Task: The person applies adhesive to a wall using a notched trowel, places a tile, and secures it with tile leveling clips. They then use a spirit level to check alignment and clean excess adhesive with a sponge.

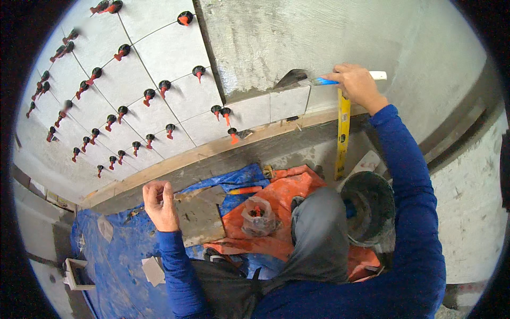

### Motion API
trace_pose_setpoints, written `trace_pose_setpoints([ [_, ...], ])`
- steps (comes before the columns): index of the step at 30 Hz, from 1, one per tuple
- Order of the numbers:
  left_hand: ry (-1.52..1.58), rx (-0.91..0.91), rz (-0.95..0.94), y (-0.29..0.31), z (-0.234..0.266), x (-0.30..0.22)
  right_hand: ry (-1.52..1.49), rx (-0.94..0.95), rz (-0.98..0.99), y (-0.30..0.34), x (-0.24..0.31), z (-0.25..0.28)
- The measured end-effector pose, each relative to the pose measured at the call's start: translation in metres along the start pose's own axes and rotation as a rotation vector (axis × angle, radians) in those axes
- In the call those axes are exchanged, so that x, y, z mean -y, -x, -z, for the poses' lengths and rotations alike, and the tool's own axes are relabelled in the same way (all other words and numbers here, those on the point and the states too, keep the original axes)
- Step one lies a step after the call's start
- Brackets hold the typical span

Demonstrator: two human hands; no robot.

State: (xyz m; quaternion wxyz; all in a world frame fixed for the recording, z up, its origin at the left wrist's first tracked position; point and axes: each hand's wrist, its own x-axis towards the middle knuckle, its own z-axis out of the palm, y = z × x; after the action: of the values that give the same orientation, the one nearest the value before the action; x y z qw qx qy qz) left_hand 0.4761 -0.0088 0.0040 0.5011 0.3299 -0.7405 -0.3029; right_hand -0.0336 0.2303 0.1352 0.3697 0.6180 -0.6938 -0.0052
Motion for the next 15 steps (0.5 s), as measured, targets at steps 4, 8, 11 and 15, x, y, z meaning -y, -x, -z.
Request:
trace_pose_setpoints([
  [4, -0.022, -0.036, -0.054, 0.002, 0.003, -0.003, 0.030, 0.019, -0.032, -0.007, -0.004, 0.011],
  [8, -0.003, -0.027, -0.035, -0.001, -0.001, -0.006, 0.046, 0.062, 0.001, -0.018, 0.006, 0.009],
  [11, -0.019, -0.008, -0.041, -0.002, 0.000, -0.008, 0.045, 0.089, -0.027, -0.020, 0.006, 0.012],
  [15, -0.036, -0.015, -0.056, 0.001, 0.005, -0.009, 0.058, 0.057, -0.083, -0.013, 0.004, 0.016],
])
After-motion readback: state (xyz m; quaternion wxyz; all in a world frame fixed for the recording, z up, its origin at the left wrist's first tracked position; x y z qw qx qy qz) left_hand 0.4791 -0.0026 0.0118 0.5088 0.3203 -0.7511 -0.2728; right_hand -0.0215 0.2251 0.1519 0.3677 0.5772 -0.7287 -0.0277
